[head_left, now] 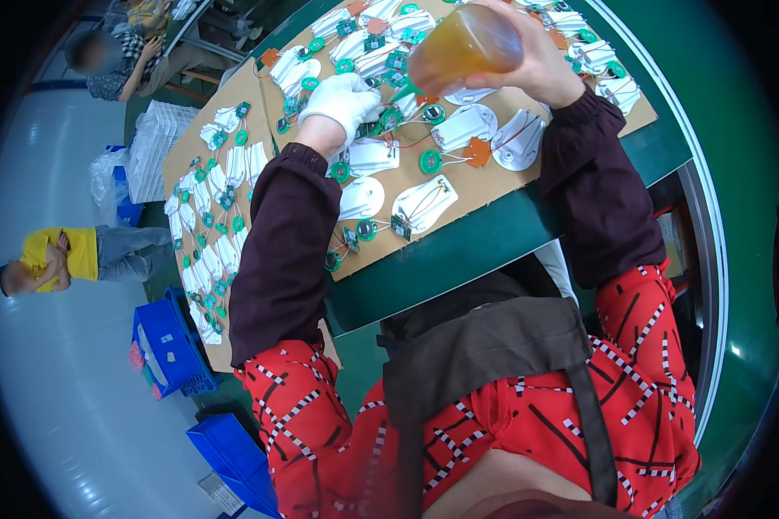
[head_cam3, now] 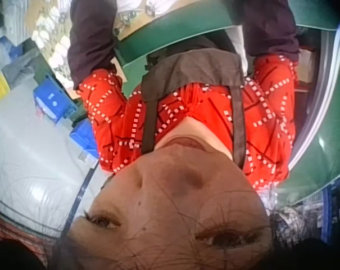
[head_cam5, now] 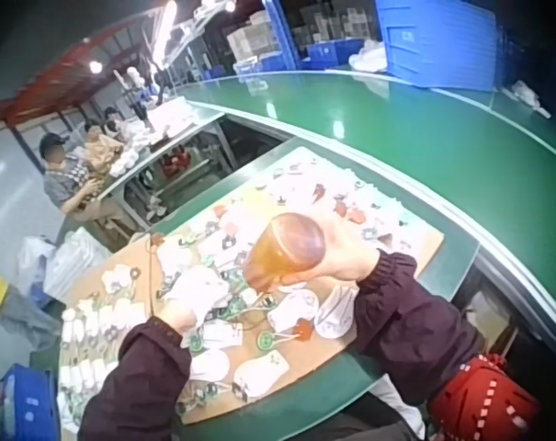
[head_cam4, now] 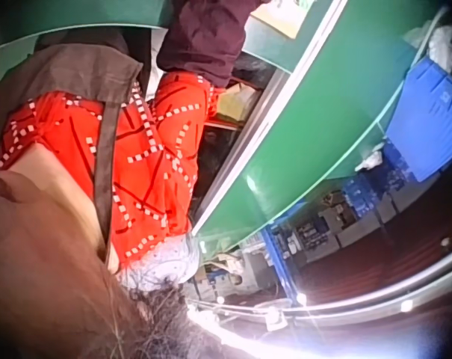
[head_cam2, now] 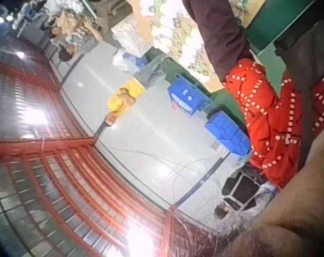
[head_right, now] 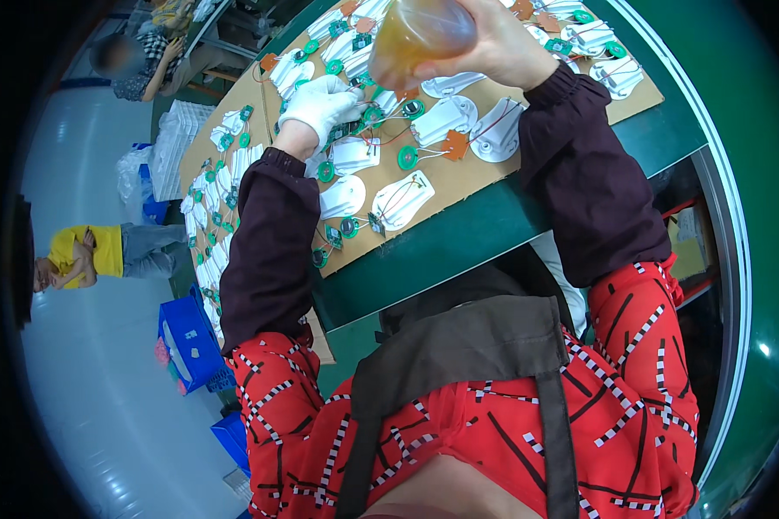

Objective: Applying glue to electronic components arranged on cardboard sheets at a factory workbench.

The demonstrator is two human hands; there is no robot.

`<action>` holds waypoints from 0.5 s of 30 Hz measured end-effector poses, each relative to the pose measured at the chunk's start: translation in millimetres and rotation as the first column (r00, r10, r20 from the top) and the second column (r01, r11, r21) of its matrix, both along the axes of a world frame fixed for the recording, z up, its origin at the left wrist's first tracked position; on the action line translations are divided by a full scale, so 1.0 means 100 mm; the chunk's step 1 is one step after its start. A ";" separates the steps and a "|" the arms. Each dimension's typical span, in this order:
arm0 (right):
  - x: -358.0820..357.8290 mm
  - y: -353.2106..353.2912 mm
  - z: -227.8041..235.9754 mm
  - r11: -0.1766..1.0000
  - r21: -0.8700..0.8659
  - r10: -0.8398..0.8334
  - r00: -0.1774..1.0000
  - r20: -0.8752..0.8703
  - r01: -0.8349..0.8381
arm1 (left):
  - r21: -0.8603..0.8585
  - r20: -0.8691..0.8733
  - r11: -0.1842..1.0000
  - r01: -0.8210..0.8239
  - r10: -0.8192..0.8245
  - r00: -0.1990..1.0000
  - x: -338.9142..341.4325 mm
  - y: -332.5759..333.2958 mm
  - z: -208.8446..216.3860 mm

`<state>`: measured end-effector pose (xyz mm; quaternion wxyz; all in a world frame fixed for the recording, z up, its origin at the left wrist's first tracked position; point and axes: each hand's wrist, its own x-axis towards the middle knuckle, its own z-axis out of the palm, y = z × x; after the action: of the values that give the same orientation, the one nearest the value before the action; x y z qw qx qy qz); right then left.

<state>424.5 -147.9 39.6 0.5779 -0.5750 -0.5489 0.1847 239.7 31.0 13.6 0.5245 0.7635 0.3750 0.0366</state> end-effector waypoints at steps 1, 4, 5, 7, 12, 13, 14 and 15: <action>0.05 0.00 -0.02 0.996 0.046 0.076 0.997 -0.032 -0.075 | -0.003 0.003 1.000 0.002 -0.002 1.000 0.02 0.01 -0.02; 0.12 -0.01 -0.05 0.982 0.095 0.170 0.984 -0.057 -0.164 | 0.046 -0.013 0.999 0.026 -0.026 1.000 0.02 0.02 -0.03; 0.12 -0.02 -0.05 0.980 0.095 0.182 0.982 -0.053 -0.176 | 0.054 -0.024 0.998 0.032 -0.031 0.999 0.01 0.03 -0.03; 0.12 -0.02 -0.05 0.981 0.095 0.174 0.984 -0.038 -0.170 | 0.059 -0.034 0.998 0.038 -0.036 0.999 0.02 0.02 -0.01; 0.13 -0.03 -0.04 0.990 0.064 0.128 0.992 0.020 -0.129 | 0.037 -0.027 0.999 0.020 -0.019 0.999 0.01 0.02 -0.01; 0.11 -0.03 -0.03 0.990 0.065 0.126 0.990 -0.055 -0.123 | 0.037 -0.026 0.999 0.020 -0.019 0.999 0.01 0.02 -0.01; 0.10 -0.03 -0.02 0.991 0.065 0.124 0.984 -0.131 -0.116 | 0.055 -0.047 0.998 0.028 -0.026 0.999 0.02 0.02 -0.01; 0.11 -0.02 -0.04 0.991 0.065 0.124 0.984 -0.130 -0.116 | 0.072 -0.069 0.997 0.039 -0.034 0.997 0.02 0.02 0.00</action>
<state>435.8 -149.9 35.1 0.6174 -0.5105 -0.5475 0.2417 241.7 32.8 13.2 0.4836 0.7898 0.3771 0.0151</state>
